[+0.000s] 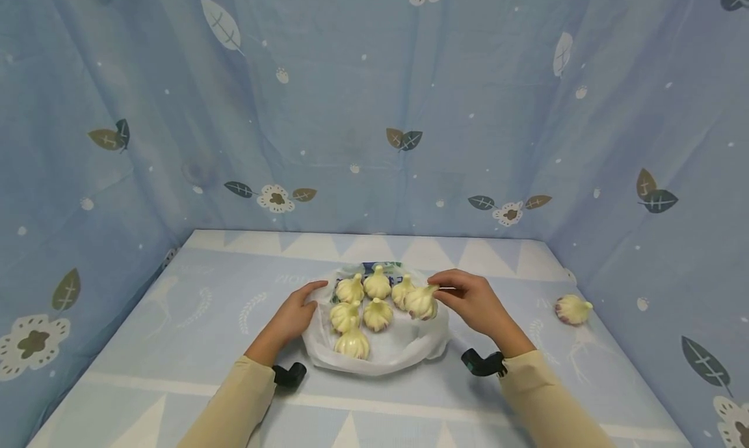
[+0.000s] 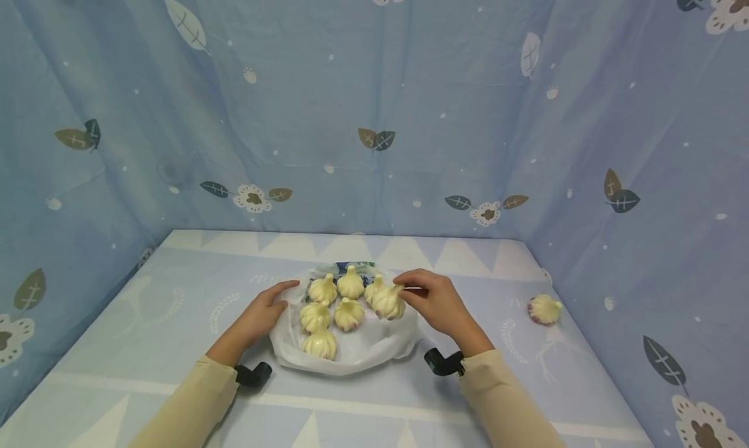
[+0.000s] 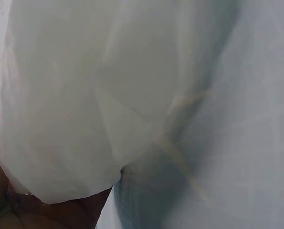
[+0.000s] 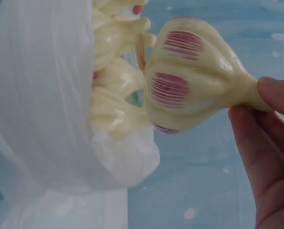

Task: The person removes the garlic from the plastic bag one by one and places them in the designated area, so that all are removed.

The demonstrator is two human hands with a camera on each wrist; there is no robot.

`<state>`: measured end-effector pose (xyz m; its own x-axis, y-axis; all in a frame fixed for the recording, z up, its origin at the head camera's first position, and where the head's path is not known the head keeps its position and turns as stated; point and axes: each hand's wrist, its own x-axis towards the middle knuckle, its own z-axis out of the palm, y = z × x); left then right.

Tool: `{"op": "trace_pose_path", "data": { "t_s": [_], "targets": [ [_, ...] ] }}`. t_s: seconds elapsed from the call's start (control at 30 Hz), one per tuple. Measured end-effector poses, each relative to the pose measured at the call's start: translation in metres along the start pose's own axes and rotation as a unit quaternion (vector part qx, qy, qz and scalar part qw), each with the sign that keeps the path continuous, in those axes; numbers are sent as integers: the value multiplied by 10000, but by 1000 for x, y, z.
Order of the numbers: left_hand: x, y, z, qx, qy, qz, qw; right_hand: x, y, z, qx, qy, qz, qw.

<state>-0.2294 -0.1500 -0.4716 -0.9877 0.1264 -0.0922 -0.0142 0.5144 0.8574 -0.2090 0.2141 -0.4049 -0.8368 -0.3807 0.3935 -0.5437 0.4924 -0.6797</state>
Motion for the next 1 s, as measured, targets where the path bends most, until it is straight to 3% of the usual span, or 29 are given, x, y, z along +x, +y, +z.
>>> {"op": "trace_pose_path", "data": {
  "t_s": [0.57,1.0],
  "targets": [
    [0,0,0,20,8,-11,10000,-12,20,-48,-902,913,-33,9917],
    [0,-1,0,-7,0,9,10000,-24,48,-73,-1199,1210,559,9838]
  ]
}}
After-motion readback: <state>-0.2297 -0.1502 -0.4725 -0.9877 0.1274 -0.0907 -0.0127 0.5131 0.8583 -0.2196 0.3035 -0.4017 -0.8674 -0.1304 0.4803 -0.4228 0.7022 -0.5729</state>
